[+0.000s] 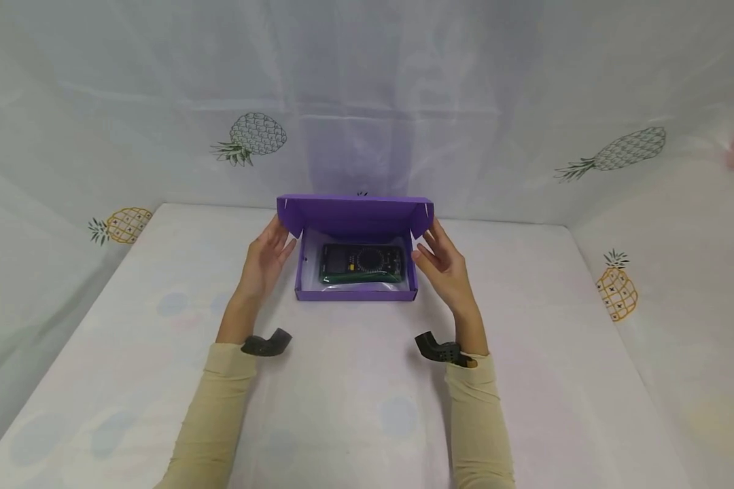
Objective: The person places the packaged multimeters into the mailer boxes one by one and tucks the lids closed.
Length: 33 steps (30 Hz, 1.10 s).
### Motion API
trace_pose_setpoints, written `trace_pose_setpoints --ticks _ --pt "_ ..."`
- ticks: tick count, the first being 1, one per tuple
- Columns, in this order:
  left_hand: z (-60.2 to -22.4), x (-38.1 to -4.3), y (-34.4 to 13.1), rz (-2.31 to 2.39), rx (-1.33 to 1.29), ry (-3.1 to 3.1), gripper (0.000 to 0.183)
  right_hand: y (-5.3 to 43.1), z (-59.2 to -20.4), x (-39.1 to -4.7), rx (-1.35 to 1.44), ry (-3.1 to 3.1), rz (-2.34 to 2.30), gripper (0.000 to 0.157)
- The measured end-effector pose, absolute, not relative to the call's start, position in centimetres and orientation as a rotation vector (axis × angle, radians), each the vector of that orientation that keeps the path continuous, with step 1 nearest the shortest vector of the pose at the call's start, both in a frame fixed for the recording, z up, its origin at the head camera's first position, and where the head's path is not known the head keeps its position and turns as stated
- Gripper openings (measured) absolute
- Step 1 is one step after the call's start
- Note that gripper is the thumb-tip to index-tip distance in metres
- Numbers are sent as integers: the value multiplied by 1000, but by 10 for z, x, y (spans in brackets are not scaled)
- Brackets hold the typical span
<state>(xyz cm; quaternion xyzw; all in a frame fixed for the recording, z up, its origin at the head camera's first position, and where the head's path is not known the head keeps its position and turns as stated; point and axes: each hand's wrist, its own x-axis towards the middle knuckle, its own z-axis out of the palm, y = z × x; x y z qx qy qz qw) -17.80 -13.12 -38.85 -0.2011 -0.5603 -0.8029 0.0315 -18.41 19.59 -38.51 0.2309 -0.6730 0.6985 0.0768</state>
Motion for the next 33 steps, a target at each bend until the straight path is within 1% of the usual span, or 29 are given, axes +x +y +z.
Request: trace_pose_setpoints --ticks 5,7,23,27,29,33 --pt "-387 -180 -132 -2555 -649 -1659 90 192 -388 -184 693 -1989 2091 72" --pt "-387 -181 -132 -2564 -642 -1653 91 190 -388 -184 686 -1984 2099 73" --pt "-389 -182 -131 -2462 -664 -1796 85 187 -386 -186 631 -2069 2020 72" --pt "-388 -183 -130 -2444 -652 -1815 88 187 -384 -188 607 -2087 1989 71" --pt "-388 -185 -129 -2416 -646 -1848 85 187 -383 -189 597 -2099 1969 70" --pt "-385 -189 -128 -2312 -621 -1966 67 188 -381 -193 571 -2124 1931 69"
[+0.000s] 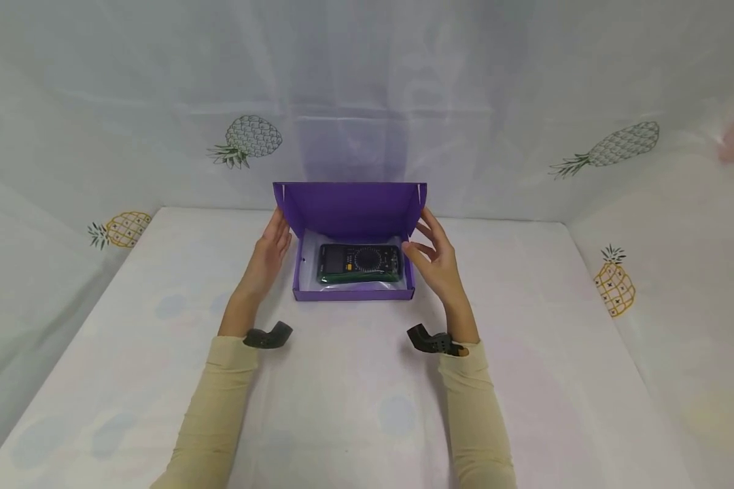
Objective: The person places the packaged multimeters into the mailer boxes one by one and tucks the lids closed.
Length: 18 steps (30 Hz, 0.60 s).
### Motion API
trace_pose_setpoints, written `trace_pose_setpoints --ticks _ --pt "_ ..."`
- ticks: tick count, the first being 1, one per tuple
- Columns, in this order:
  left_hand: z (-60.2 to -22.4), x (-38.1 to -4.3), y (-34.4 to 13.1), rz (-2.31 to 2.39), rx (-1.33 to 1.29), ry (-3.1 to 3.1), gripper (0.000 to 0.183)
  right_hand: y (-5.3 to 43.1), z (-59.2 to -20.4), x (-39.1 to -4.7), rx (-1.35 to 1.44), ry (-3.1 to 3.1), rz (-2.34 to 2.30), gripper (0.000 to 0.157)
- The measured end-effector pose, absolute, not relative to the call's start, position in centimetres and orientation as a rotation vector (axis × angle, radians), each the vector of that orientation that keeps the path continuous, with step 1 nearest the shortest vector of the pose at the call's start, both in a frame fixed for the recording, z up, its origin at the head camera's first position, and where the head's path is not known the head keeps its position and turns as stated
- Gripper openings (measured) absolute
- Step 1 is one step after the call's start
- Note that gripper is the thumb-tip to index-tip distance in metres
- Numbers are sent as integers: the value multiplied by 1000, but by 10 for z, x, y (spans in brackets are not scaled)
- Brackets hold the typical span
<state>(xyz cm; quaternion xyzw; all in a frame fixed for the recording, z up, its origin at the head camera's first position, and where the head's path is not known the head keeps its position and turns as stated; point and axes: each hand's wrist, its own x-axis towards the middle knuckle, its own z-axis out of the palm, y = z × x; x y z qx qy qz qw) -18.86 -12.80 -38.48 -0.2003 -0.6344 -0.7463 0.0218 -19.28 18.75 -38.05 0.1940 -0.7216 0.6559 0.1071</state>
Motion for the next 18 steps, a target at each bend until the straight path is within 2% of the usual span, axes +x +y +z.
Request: trace_pose_setpoints --ticks 3,18 --pt "-381 -189 -127 -2243 -586 -2035 61 188 -378 -195 551 -2145 1923 68" --pt "-372 -191 -121 -2227 -616 -2039 64 185 -366 -202 508 -2148 1967 63"
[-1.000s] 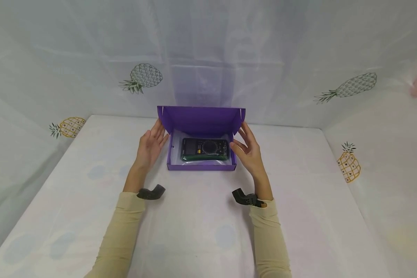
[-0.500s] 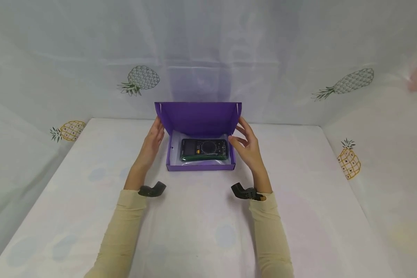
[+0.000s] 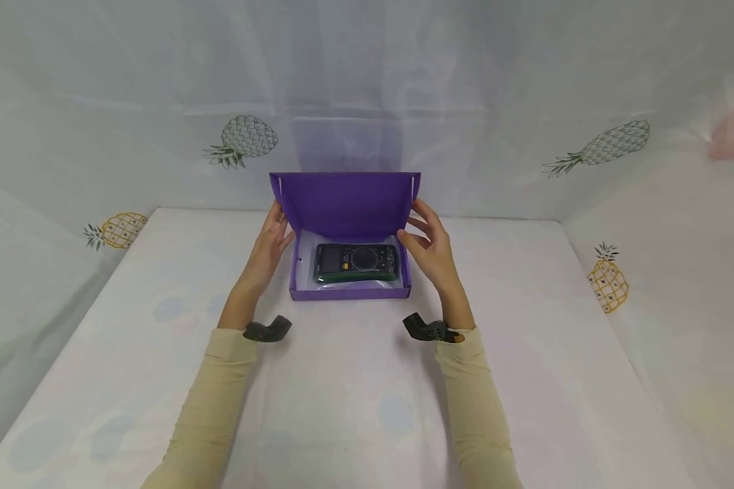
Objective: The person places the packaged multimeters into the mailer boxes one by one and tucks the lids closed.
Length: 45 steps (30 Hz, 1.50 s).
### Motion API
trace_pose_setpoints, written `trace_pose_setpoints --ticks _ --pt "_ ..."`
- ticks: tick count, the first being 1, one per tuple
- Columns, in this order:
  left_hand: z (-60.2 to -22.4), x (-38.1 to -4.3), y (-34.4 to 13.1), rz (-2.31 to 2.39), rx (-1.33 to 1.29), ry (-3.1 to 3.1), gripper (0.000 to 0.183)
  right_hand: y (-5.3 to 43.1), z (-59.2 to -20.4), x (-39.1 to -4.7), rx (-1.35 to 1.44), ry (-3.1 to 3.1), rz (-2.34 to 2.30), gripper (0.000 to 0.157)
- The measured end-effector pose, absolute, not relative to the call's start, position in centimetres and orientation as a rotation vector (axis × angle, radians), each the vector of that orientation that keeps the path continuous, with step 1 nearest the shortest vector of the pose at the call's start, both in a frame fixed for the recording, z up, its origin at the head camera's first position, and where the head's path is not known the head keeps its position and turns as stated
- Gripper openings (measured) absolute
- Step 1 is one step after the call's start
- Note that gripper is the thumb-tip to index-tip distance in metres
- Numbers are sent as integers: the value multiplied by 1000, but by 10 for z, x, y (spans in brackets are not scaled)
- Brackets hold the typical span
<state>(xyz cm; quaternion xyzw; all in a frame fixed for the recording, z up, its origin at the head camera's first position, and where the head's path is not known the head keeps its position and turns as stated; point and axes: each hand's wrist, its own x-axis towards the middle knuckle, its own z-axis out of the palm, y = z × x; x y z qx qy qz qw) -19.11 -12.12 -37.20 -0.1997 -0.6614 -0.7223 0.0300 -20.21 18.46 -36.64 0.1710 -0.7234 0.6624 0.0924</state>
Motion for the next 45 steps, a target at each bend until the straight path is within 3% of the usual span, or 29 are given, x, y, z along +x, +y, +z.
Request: trace_pose_setpoints --ticks 7,14,22,39,45 --pt "-350 -176 -117 -2230 -614 -2063 74 185 -366 -204 483 -2189 1948 63" --pt "-369 -184 -118 -2247 -552 -2073 77 184 -367 -201 474 -2146 1977 61" --pt "-390 -186 -123 -2228 -617 -1995 62 187 -374 -200 490 -1993 2136 43" --pt "-397 -182 -123 -2221 -446 -1938 49 183 -374 -192 300 -1967 2207 43" --pt "-399 -182 -125 -2133 -409 -1929 66 183 -374 -192 295 -1992 2166 40"
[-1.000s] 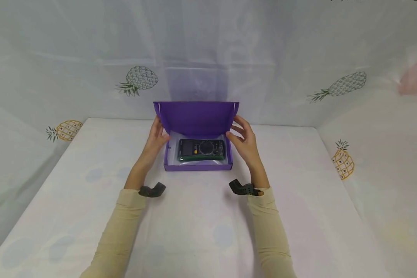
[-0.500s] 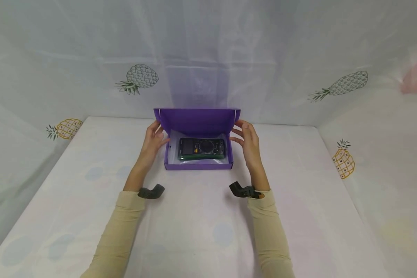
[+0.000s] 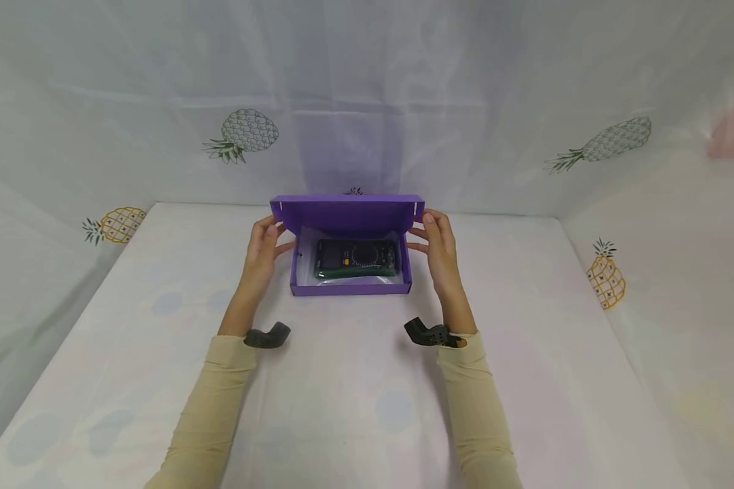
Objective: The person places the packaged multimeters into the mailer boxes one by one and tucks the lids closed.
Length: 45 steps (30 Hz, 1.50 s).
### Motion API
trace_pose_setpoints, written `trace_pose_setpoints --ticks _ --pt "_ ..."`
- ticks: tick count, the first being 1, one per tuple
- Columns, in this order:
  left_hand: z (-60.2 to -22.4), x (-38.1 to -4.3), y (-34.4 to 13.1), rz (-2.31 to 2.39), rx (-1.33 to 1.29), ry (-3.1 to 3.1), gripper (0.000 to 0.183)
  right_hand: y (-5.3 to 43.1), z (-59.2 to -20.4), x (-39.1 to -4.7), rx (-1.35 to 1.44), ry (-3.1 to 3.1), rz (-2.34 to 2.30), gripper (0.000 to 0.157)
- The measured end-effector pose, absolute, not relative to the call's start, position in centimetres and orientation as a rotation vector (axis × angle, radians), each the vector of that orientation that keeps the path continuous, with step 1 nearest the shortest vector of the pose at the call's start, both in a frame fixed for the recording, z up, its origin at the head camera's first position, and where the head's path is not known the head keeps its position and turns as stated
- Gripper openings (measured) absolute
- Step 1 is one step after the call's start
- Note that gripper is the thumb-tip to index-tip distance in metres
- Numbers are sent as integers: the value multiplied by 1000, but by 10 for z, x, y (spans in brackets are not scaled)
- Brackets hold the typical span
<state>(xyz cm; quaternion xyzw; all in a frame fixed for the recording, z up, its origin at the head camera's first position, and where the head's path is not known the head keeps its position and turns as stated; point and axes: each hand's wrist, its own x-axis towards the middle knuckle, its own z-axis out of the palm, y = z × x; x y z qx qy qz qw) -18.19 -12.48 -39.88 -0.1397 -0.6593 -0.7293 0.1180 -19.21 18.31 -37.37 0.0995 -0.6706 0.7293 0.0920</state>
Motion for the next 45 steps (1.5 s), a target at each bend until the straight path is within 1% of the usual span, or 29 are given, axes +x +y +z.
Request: trace_pose_setpoints --ticks 1,4,7,10,13,15,24,30,33,40,42,45 --pt "-398 -182 -125 -2128 -394 -1930 69 183 -373 -192 292 -2002 2157 39" --pt "-397 -181 -125 -2135 -360 -1929 68 184 -373 -190 260 -2026 2142 37" --pt "-396 -180 -125 -2151 -343 -1928 66 184 -375 -189 218 -2041 2134 40" --pt "-394 -178 -125 -2162 -328 -1931 66 184 -376 -189 203 -2040 2126 38" --pt "-393 -177 -125 -2167 -307 -1938 60 185 -377 -189 217 -2029 2130 31" --pt "-392 -176 -125 -2165 -291 -1942 55 185 -377 -189 230 -2041 2117 31" --pt "-391 -178 -124 -2168 -233 -1922 29 187 -375 -188 254 -2081 2127 36" --pt "-388 -176 -123 -2163 -184 -1925 16 187 -376 -186 239 -2065 2150 25" --pt "-386 -175 -123 -2171 -148 -1933 13 187 -377 -186 247 -2062 2161 23" --pt "-383 -173 -126 -2197 -138 -1988 15 191 -380 -184 270 -2077 2190 23" --pt "-384 -173 -128 -2202 -161 -2008 20 193 -380 -183 284 -2090 2191 23" --pt "-385 -173 -132 -2198 -211 -2047 34 194 -381 -182 303 -2101 2191 25"
